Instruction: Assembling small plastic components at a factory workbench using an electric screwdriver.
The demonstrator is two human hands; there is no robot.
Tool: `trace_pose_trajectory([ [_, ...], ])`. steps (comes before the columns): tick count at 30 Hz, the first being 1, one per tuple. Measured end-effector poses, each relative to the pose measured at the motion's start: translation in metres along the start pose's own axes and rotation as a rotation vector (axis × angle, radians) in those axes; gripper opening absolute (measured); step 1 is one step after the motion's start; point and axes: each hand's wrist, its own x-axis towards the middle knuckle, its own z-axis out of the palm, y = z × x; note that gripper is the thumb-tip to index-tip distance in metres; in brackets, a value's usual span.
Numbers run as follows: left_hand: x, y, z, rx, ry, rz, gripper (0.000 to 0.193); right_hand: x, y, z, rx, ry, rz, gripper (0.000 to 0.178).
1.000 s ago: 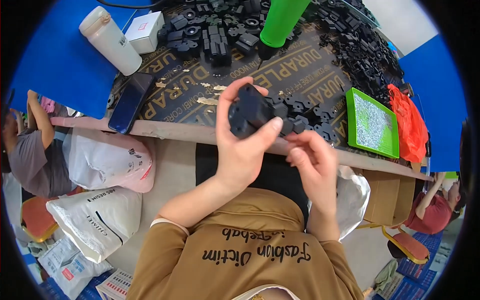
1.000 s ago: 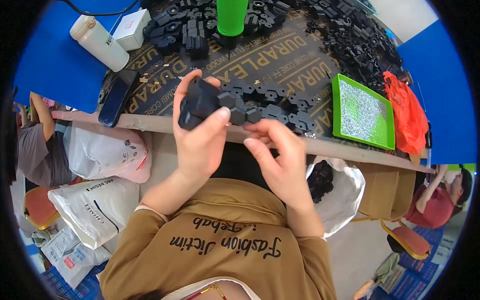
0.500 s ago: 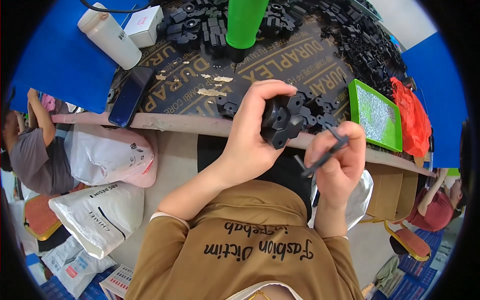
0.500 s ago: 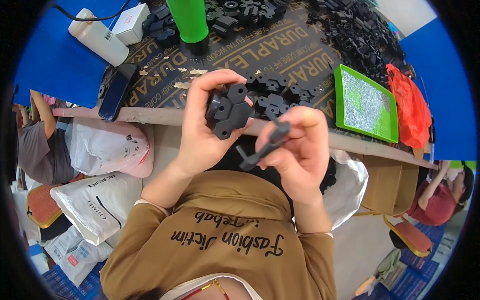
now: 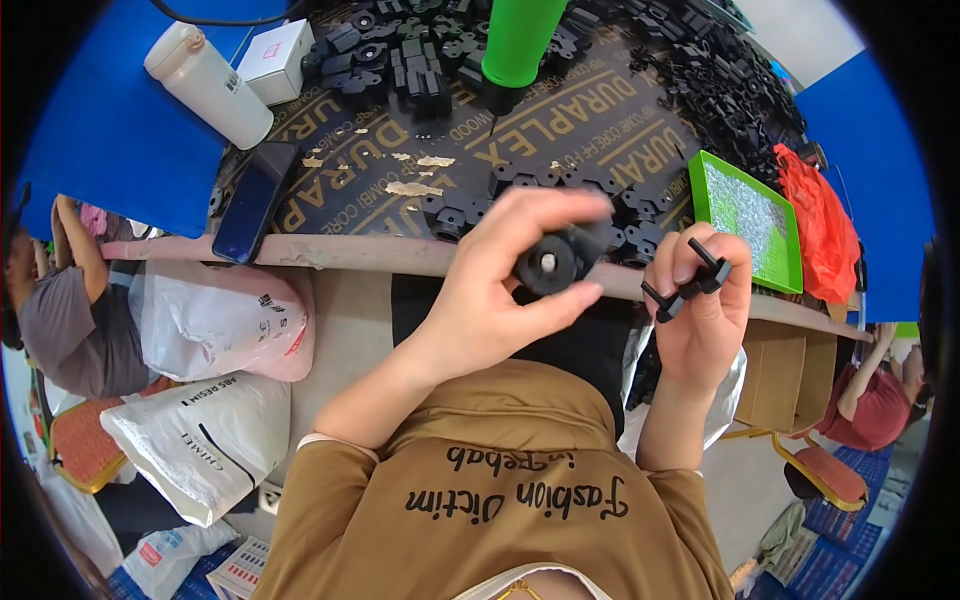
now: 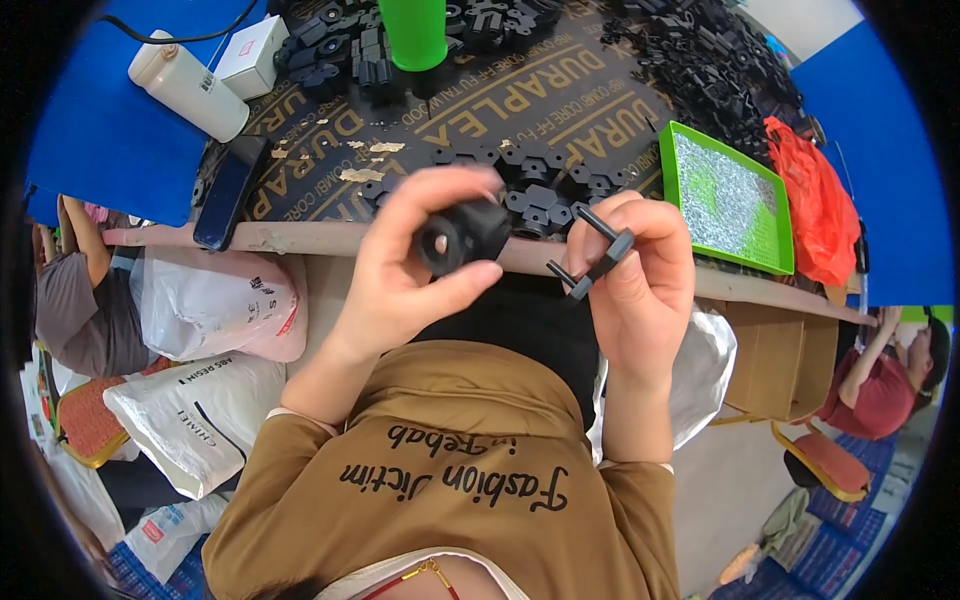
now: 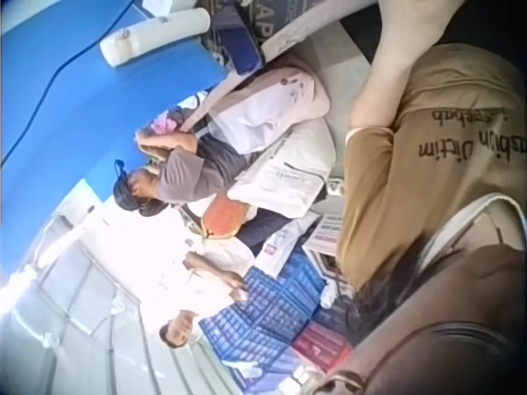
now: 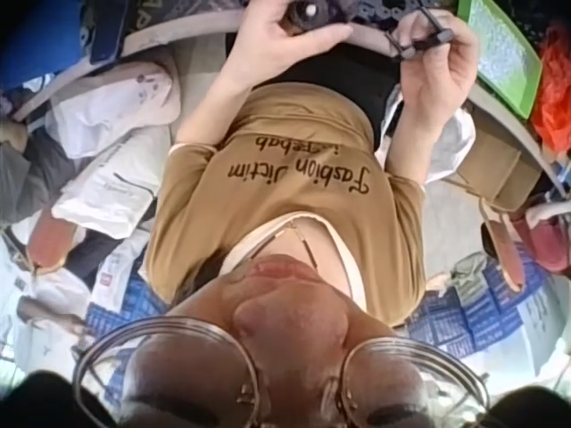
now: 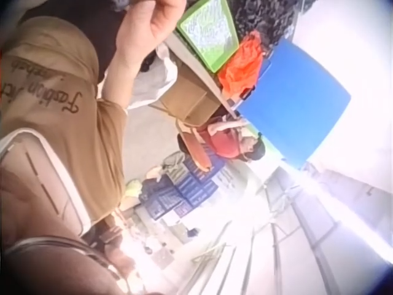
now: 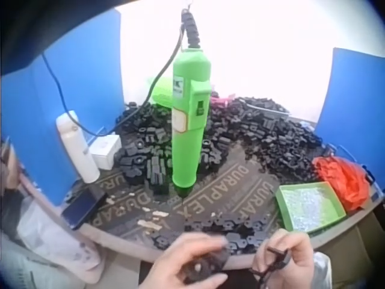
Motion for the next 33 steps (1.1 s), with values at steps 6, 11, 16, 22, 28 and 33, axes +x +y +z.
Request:
trace_pose_trajectory([
  [6,-0.003,0.0,0.002,-0.445,-0.048,-0.126,0.054,0.012,-0.002,0.001,0.053,-0.065,0.067,0.03],
  [11,-0.008,0.006,0.005,-0.682,-0.092,-0.308,0.052,0.014,0.007,0.006,0.165,-0.047,0.087,0.024],
  [16,-0.013,0.002,0.002,-0.804,-0.135,-0.336,0.052,0.013,0.003,0.003,0.124,0.003,0.084,0.027],
  [22,-0.015,0.011,0.011,-0.449,0.005,-0.302,0.059,0.012,0.003,0.004,-0.02,-0.054,0.121,0.03],
  [28,-0.013,0.004,0.001,-0.43,-0.089,-0.242,0.057,0.016,-0.002,0.001,-0.204,-0.127,0.115,0.027],
  [33,-0.009,0.009,-0.003,-0.438,-0.12,-0.245,0.053,0.016,-0.008,-0.001,-0.251,-0.17,0.19,0.021],
])
